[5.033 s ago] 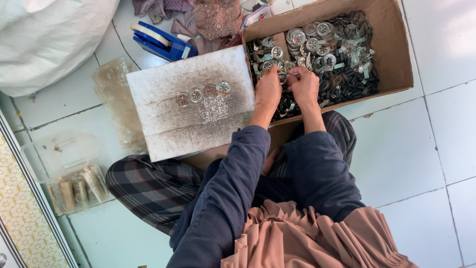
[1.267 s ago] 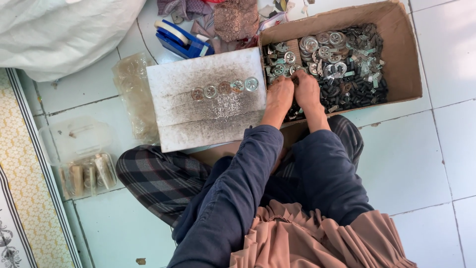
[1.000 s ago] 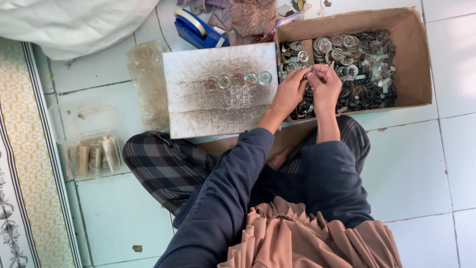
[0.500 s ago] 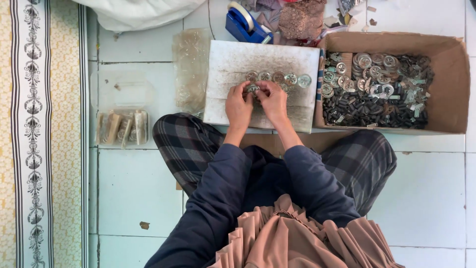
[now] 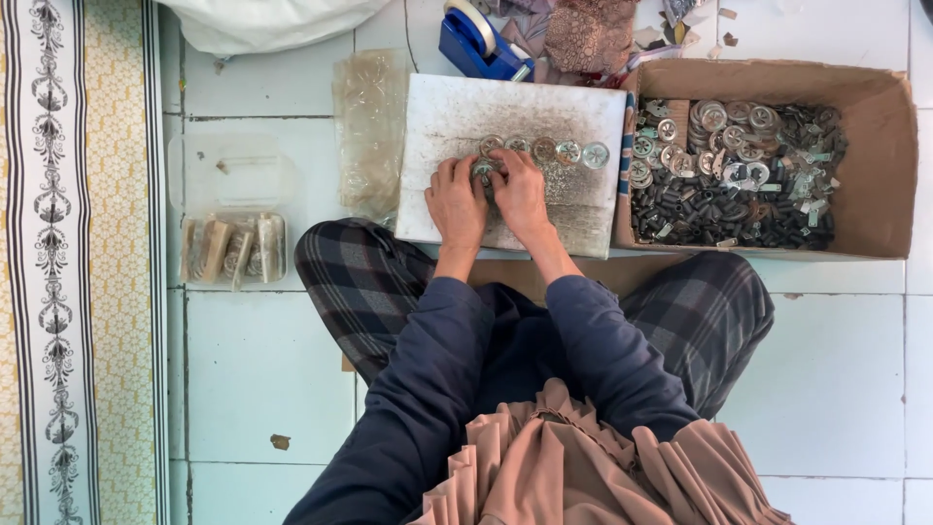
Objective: Sorting small metal components from a box onto a foam pad and then placing them into a small plastic bag.
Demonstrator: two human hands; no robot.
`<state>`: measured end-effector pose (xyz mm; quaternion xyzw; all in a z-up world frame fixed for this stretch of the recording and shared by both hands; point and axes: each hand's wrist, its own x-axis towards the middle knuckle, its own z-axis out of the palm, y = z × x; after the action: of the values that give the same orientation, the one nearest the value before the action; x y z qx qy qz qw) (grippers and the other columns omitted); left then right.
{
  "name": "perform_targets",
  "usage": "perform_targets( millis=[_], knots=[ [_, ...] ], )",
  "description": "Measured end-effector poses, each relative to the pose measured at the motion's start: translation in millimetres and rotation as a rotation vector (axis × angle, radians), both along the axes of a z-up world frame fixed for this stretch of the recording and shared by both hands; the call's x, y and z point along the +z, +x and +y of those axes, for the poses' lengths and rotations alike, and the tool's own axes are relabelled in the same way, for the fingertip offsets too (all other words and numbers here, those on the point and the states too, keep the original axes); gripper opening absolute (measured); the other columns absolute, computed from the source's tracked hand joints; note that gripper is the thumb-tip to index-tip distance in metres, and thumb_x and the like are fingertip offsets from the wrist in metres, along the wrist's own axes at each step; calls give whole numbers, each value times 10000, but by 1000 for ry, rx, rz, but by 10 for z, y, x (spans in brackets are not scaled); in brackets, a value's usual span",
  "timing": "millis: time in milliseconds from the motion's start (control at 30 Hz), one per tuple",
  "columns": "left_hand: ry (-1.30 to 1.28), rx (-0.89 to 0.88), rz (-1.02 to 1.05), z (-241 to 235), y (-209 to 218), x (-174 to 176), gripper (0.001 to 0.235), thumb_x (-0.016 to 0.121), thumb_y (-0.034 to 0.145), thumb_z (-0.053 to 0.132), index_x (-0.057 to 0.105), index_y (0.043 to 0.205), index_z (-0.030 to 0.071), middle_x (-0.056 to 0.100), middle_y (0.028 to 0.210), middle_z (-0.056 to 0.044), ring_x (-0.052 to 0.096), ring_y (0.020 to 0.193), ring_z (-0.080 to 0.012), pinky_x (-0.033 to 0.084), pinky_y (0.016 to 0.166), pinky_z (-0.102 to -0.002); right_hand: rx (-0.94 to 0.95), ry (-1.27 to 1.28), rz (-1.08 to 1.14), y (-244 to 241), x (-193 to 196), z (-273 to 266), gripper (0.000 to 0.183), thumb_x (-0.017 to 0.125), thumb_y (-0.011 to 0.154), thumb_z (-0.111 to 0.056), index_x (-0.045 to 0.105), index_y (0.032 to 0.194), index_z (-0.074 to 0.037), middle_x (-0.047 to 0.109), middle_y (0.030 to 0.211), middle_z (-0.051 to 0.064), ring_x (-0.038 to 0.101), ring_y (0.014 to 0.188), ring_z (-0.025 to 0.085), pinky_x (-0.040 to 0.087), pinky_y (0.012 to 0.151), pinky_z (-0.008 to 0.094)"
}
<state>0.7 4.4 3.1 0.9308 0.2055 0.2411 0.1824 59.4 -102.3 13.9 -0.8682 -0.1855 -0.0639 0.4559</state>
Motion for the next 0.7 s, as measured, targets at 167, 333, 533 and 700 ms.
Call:
perform_targets(
  millis=[167, 333, 533, 700],
  knots=[
    [-78, -52, -4, -142, 58, 215, 323, 718, 935, 202, 654, 1243, 279, 556, 1164, 32, 609, 1029, -232, 482, 830, -396, -33, 88, 46, 95, 123, -187, 289, 799, 851, -71, 748, 1124, -149, 631, 795, 78, 725, 702, 299, 594, 591, 386],
    [-176, -292, -179, -731, 505, 447, 328, 716, 894, 137, 690, 1198, 259, 587, 1107, 4, 650, 1047, -276, 516, 827, -433, -226, 144, 72, 405, 535, -1018, 204, 778, 903, -123, 789, 1096, -190, 691, 773, 92, 732, 722, 268, 584, 649, 395],
    [-370, -707, -206, -2059, 1073, 136, 306, 625, 977, 60, 693, 1212, 243, 618, 1116, 6, 678, 1094, -253, 574, 930, -321, -462, -35, 112, 903, -279, -2533, 188, 759, 927, -198, 786, 1103, -259, 750, 832, 37, 729, 787, 241, 571, 745, 420],
    [13, -679, 440, -2721, 1391, -468, 295, 606, 923, 25, 579, 1216, 9, 514, 1277, -191, 654, 1132, -372, 671, 774, -397, -443, -306, 421, 893, -739, -2858, 241, 659, 953, -288, 757, 1161, -358, 760, 1017, 21, 720, 962, 332, 592, 850, 514]
  ],
)
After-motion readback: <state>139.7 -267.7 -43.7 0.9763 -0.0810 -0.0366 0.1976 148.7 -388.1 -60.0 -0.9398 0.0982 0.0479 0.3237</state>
